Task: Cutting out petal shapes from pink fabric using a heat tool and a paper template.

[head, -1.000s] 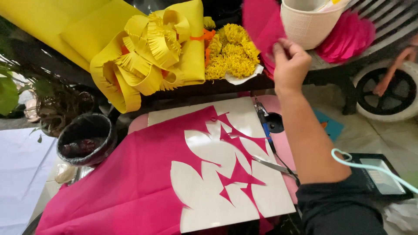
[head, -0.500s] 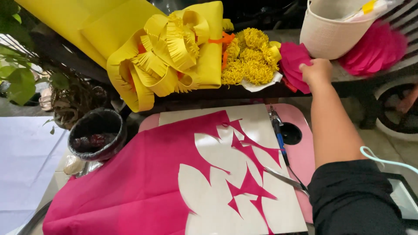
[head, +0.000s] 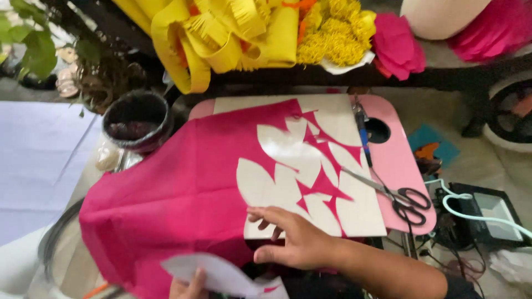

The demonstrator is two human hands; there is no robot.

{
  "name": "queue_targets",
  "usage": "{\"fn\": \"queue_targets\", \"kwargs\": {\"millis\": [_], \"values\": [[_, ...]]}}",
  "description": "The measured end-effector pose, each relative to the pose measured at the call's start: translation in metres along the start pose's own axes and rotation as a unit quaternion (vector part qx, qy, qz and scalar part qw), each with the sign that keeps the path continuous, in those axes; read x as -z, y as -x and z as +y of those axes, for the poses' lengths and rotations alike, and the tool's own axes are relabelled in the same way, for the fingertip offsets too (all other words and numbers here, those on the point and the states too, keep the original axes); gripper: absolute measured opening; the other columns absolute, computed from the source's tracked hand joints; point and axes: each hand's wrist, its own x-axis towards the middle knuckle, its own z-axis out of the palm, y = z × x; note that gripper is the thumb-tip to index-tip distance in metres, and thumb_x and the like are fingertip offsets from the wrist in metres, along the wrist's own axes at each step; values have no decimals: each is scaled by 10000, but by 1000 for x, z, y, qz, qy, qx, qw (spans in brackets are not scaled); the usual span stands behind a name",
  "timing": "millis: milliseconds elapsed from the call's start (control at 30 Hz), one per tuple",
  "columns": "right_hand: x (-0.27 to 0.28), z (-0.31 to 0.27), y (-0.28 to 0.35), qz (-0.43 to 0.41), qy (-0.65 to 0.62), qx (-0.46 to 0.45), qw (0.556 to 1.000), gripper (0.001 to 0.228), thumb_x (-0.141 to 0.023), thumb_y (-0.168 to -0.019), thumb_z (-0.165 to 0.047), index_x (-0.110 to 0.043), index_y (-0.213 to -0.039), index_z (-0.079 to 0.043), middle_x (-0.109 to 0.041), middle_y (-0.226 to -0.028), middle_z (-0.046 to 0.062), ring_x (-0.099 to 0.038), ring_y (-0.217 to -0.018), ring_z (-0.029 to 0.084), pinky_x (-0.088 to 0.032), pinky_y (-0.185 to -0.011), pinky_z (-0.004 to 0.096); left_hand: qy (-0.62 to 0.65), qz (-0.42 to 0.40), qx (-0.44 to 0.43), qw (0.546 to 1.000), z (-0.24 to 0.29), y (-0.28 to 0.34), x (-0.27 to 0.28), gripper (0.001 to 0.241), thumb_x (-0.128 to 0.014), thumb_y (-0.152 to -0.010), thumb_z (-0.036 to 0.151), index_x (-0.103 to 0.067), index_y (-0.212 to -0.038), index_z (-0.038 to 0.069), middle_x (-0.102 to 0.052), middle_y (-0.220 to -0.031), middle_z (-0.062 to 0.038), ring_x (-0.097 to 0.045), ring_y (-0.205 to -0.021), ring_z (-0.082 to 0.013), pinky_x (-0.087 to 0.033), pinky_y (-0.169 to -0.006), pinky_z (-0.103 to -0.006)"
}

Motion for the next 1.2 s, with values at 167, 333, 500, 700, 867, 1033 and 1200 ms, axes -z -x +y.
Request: {"fn": "queue_targets", "kwargs": {"millis": [167, 333, 500, 700, 867, 1033, 1200], "values": [[-50, 11, 39, 7, -38, 32, 999, 597, -735, -752, -184, -508, -1284, -37, -570, -1299, 86, -537, -1195, 152, -360, -1028, 269, -178, -64, 11, 982, 127, 28, -138, 171, -663, -820, 142, -702, -831, -24, -689, -821, -45, -596, -752, -123, -528, -687, -303], [-33, 18, 78, 175, -113, -156, 966, 521, -715, -713, -112, -593, -1218, -70, -681, -1111, 70, -649, -979, 181, -531, -863, 259, -369, -203, -329, 845, 148, 2, -162, 423, -355, -987, 320, -545, -1224, 26, -589, -1238, -127, -521, -1199, -289, -385, -1018, -416], [-15, -3, 103, 320, -159, -182, 916, 800, -628, -704, 29, -296, -1421, -102, -608, -1158, 216, -563, -1156, 327, -536, -893, 400, -666, -124, -292, 676, 121, -62, -168, 485, -340, -961, 428, -414, -1372, 180, -360, -1462, -9, -265, -1370, -274, -150, -1043, -594], [3, 51, 136, 462, -100, -70, 878, 305, -583, -877, -42, -578, -1181, -10, -600, -1175, 115, -561, -1081, 184, -479, -942, 253, -778, -183, -169, 577, 109, -49, -178, 621, -232, -914, 542, -232, -1456, 240, -194, -1532, 49, -134, -1416, -221, -51, -1004, -749], [19, 60, 131, 525, -100, -73, 842, 244, -599, -909, -50, -615, -1153, -41, -631, -1122, 66, -585, -1039, 108, -506, -939, 204, -771, -180, -196, 578, 115, -10, -172, 573, -365, -902, 505, -369, -1397, 217, -335, -1472, 32, -269, -1364, -232, -125, -964, -775], [27, 56, 87, 467, -190, -46, 863, 357, -651, -807, 22, -575, -1156, 20, -615, -1074, 129, -607, -995, 191, -564, -923, 280, -776, -135, -360, 500, 118, -15, -163, 477, -475, -887, 514, -569, -1203, 169, -647, -912, 5, -625, -788, -241, -425, -609, -389], [12, 69, -5, 425, -203, 57, 880, 328, -648, -862, 33, -576, -1180, 60, -621, -948, 113, -620, -830, 134, -586, -761, 313, -768, -167, -367, 497, 101, -35, -153, 414, -529, -863, 464, -607, -1163, 189, -606, -913, 3, -618, -828, -222, -511, -622, -368]]}}
